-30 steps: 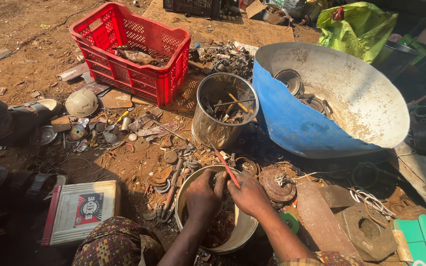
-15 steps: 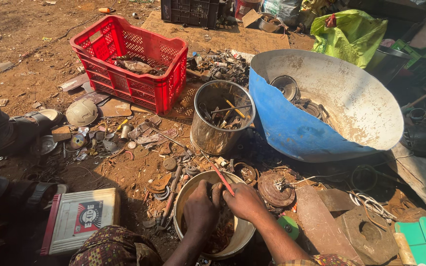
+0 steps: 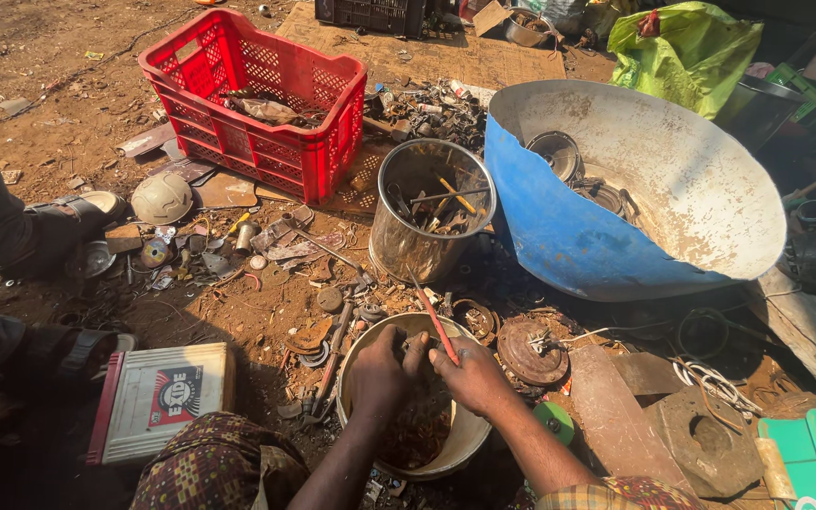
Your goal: The person sits on the ground and uses a screwdriver and pliers to remove copper windings from a motor stator. They repeatedly pry and pull the windings out of the slots, placing the removed pieces into a bucket.
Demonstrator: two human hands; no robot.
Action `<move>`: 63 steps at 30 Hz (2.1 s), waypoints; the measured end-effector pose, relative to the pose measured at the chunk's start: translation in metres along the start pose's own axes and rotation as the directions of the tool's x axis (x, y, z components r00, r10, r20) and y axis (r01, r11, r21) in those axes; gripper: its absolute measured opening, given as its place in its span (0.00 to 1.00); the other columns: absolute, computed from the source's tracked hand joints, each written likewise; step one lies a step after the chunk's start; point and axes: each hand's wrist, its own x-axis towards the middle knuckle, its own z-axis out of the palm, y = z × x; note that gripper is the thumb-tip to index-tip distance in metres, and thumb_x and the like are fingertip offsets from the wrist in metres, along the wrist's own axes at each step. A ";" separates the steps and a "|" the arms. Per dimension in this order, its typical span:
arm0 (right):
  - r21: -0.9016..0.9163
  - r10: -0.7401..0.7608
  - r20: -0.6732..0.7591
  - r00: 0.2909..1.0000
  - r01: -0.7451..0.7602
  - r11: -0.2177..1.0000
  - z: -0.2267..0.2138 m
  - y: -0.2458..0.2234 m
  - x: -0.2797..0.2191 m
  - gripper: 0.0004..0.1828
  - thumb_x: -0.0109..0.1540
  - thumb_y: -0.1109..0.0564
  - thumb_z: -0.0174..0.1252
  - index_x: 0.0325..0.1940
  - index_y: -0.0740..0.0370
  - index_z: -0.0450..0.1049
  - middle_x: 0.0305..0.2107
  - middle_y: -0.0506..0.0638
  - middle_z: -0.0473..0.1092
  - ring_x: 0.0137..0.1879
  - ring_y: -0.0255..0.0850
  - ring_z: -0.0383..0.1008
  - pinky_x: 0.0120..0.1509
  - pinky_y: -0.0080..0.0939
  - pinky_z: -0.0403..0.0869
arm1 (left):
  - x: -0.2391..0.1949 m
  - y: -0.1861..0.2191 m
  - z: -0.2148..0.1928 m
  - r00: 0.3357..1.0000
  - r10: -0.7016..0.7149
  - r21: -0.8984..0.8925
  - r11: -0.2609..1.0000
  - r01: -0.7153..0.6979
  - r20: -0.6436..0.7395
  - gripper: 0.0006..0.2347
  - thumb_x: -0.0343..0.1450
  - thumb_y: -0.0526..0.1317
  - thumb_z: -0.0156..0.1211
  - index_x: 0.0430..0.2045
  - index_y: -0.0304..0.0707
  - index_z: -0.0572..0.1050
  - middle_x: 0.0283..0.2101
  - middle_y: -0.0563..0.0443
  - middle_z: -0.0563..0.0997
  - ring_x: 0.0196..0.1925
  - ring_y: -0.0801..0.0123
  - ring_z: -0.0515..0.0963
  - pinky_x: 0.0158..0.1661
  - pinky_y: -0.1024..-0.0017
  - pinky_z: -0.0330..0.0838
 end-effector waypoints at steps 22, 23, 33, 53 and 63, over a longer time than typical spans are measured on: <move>-0.141 -0.165 -0.061 0.984 0.155 0.978 -0.011 -0.028 -0.012 0.14 0.64 0.48 0.55 0.42 0.60 0.78 0.38 0.54 0.64 0.47 0.50 0.73 0.52 0.54 0.72 | 0.008 -0.020 0.011 0.993 -0.004 -0.101 0.995 0.016 0.116 0.22 0.68 0.57 0.61 0.46 0.40 0.81 0.46 0.40 0.85 0.50 0.49 0.84 0.50 0.56 0.75; -0.134 -0.173 -0.088 0.981 0.160 0.978 -0.007 -0.029 -0.014 0.14 0.64 0.49 0.54 0.41 0.61 0.78 0.37 0.54 0.64 0.47 0.50 0.73 0.51 0.54 0.72 | 0.006 -0.021 0.012 0.996 0.009 -0.107 0.994 0.001 0.090 0.22 0.68 0.57 0.61 0.46 0.40 0.80 0.45 0.39 0.85 0.49 0.48 0.83 0.49 0.55 0.75; -0.374 -0.366 -0.012 0.931 0.335 0.865 -0.013 -0.023 -0.018 0.12 0.63 0.49 0.56 0.38 0.60 0.76 0.38 0.54 0.66 0.47 0.52 0.71 0.46 0.57 0.70 | 0.009 -0.010 -0.008 0.954 -0.157 0.011 0.987 0.159 0.254 0.21 0.70 0.58 0.58 0.46 0.43 0.81 0.42 0.37 0.85 0.47 0.47 0.84 0.48 0.54 0.75; -0.169 -0.377 -0.174 0.910 0.350 0.921 -0.012 -0.040 -0.034 0.16 0.66 0.48 0.54 0.37 0.64 0.75 0.36 0.55 0.65 0.45 0.54 0.72 0.48 0.56 0.70 | 0.004 -0.006 -0.014 0.986 0.156 -0.177 0.974 -0.145 0.053 0.19 0.69 0.53 0.65 0.43 0.37 0.81 0.42 0.38 0.85 0.45 0.50 0.85 0.44 0.59 0.77; -0.263 -0.232 -0.193 0.953 0.178 0.948 -0.017 -0.049 -0.042 0.15 0.64 0.47 0.56 0.38 0.61 0.77 0.38 0.52 0.67 0.47 0.52 0.72 0.47 0.57 0.70 | 0.006 0.000 -0.006 0.981 0.184 -0.089 0.978 -0.189 -0.056 0.18 0.67 0.52 0.65 0.41 0.38 0.83 0.41 0.36 0.85 0.46 0.46 0.82 0.45 0.55 0.74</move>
